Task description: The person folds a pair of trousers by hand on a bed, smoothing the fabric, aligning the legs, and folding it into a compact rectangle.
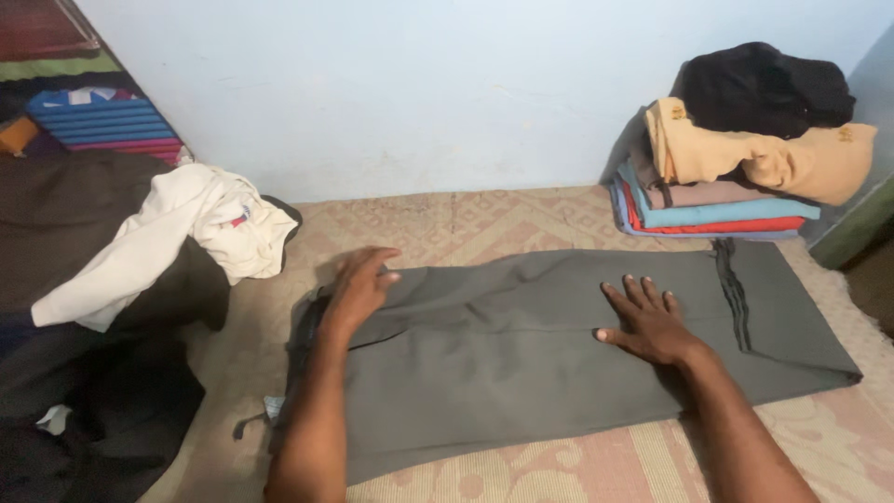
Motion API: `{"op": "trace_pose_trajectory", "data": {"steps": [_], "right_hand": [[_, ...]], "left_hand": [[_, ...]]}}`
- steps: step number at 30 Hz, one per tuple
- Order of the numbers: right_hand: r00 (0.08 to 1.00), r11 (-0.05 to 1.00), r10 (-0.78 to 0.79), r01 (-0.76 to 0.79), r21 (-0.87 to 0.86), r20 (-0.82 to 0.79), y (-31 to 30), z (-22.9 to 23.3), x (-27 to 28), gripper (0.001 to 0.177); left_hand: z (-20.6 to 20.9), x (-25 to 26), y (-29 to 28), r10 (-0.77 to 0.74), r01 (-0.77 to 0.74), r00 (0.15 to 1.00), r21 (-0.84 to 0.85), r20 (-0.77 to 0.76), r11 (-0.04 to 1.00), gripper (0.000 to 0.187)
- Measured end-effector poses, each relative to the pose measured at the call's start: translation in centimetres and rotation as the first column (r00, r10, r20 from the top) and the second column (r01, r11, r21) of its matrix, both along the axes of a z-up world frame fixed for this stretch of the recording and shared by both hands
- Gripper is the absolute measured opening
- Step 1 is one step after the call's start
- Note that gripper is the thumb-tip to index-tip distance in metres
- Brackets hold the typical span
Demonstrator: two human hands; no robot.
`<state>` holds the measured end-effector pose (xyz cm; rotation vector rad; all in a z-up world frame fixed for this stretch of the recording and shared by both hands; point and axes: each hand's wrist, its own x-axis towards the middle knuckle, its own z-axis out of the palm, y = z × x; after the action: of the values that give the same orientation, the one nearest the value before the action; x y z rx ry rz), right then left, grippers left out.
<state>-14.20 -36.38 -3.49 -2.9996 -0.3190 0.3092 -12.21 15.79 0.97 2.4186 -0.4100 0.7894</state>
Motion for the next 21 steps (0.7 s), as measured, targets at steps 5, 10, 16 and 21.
{"op": "trace_pose_trajectory", "data": {"steps": [5, 10, 16, 21], "right_hand": [[1.000, 1.000, -0.005, 0.005, 0.000, -0.009, -0.1, -0.2, 0.1, 0.099], [1.000, 0.999, -0.020, 0.020, 0.038, 0.012, -0.1, -0.2, 0.0, 0.097], [0.998, 0.998, -0.055, 0.054, 0.042, 0.017, 0.3, 0.0, -0.2, 0.098], [0.996, 0.995, -0.085, 0.085, 0.050, 0.002, 0.8, 1.1, -0.2, 0.097]], "left_hand": [[2.3, -1.3, -2.7, -0.016, 0.098, 0.941, 0.225, -0.339, 0.969, 0.007], [6.8, -4.3, -2.6, -0.070, 0.191, 0.618, 0.063, -0.783, 0.980, 0.015], [9.5, -5.5, -3.8, 0.071, 0.080, 0.242, 0.093, -0.968, 0.992, 0.042], [9.0, -5.0, -3.1, -0.001, 0.191, 0.170, 0.032, -0.985, 0.981, 0.045]]}}
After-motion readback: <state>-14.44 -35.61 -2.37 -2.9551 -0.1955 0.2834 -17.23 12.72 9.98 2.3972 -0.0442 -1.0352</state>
